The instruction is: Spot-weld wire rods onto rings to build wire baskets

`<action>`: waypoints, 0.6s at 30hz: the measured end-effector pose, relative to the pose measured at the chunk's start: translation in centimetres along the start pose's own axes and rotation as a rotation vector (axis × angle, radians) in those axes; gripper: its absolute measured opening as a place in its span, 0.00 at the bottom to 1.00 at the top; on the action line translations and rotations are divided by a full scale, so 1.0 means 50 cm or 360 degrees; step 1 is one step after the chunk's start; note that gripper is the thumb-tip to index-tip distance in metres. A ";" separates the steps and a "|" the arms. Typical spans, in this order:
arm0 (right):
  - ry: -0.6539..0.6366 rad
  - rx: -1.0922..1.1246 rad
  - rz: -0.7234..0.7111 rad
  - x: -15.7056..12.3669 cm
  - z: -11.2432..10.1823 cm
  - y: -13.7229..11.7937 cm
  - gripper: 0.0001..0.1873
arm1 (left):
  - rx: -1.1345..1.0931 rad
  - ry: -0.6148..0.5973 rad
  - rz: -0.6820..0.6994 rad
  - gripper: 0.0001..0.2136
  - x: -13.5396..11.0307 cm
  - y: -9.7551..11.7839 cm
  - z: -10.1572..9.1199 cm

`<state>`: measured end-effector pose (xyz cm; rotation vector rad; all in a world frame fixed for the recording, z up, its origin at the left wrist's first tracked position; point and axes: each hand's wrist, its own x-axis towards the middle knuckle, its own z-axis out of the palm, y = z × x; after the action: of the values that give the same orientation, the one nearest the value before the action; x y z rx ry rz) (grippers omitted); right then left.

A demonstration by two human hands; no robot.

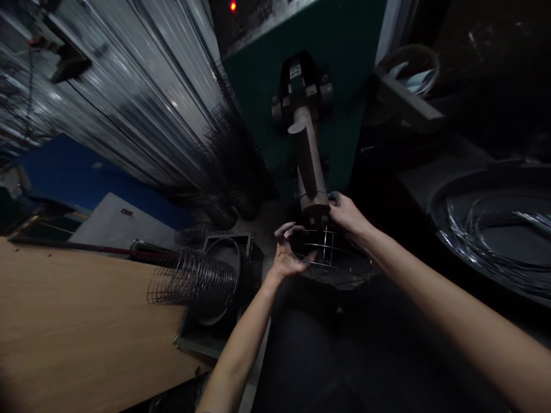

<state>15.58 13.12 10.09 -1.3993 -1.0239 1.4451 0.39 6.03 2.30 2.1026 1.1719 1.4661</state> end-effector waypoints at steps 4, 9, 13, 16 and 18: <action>-0.0033 0.0068 -0.0071 0.016 -0.001 0.013 0.16 | 0.0053 -0.0002 0.0037 0.37 0.007 -0.010 -0.003; -0.0047 0.0081 -0.0059 0.006 0.003 -0.001 0.16 | 0.0014 -0.0013 0.0024 0.38 0.009 -0.019 -0.001; -0.0004 0.0049 -0.0095 -0.006 0.008 -0.019 0.15 | -0.0041 -0.0056 -0.0041 0.40 0.007 -0.023 0.000; -0.0066 0.0065 -0.0086 0.001 0.005 -0.013 0.15 | 0.0015 -0.0062 -0.0051 0.39 0.008 -0.029 -0.003; -0.0147 0.0079 -0.0117 0.012 0.003 -0.001 0.15 | 0.0072 -0.0067 -0.0025 0.36 0.007 -0.034 -0.008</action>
<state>15.43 13.71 9.94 -1.2571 -1.0791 1.4823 -0.67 7.25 1.58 2.1383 1.2141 1.3937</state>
